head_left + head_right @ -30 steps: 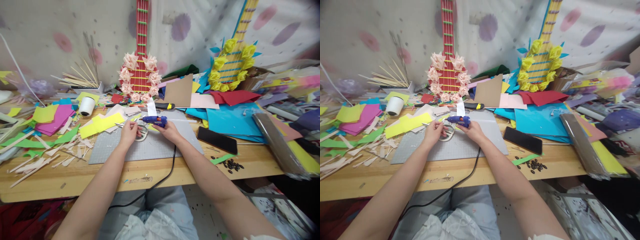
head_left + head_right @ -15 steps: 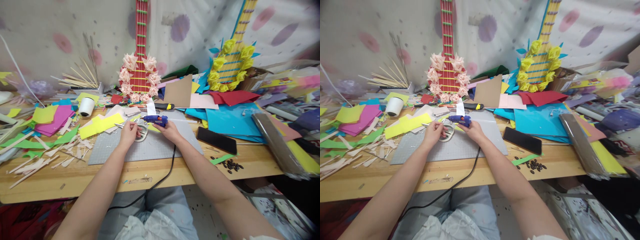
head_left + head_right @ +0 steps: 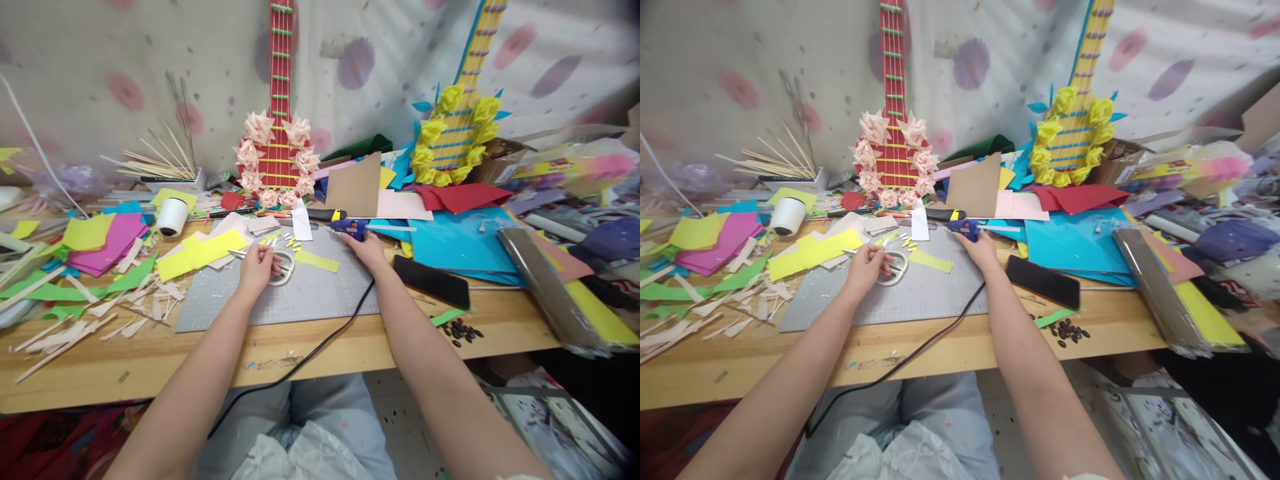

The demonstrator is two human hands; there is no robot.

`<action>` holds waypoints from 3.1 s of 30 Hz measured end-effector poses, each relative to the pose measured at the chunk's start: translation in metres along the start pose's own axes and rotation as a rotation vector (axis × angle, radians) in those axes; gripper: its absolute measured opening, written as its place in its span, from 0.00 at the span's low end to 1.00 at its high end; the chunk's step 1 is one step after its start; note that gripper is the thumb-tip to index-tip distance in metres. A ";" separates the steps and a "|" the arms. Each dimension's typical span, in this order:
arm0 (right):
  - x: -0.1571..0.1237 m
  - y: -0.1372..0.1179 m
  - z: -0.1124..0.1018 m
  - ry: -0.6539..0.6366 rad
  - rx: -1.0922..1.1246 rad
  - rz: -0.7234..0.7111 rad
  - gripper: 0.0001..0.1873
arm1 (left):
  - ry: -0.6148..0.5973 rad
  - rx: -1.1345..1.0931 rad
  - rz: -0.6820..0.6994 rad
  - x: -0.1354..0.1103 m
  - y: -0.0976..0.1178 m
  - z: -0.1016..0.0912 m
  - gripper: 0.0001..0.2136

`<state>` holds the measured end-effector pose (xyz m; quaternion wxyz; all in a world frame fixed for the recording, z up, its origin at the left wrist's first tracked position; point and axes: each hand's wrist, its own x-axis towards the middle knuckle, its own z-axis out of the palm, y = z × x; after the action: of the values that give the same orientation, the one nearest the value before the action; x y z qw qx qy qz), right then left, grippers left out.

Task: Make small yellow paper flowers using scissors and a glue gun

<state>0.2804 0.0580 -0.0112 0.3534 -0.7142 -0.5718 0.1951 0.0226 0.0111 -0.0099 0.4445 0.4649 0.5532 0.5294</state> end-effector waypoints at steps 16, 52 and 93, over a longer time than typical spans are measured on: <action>-0.029 -0.044 -0.032 -0.413 -0.367 -0.200 0.13 | 0.047 -0.072 0.049 0.000 -0.002 -0.001 0.06; -0.037 -0.110 0.065 -0.192 1.531 0.354 0.16 | -0.166 -0.207 0.098 -0.010 0.007 0.005 0.13; -0.053 -0.089 0.058 -0.454 0.605 -0.077 0.07 | -0.087 -0.118 0.057 0.000 0.005 -0.006 0.10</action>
<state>0.1660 0.0328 0.0080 0.4198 -0.4941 -0.5783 0.4951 0.0165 0.0103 -0.0051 0.4798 0.4759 0.4877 0.5527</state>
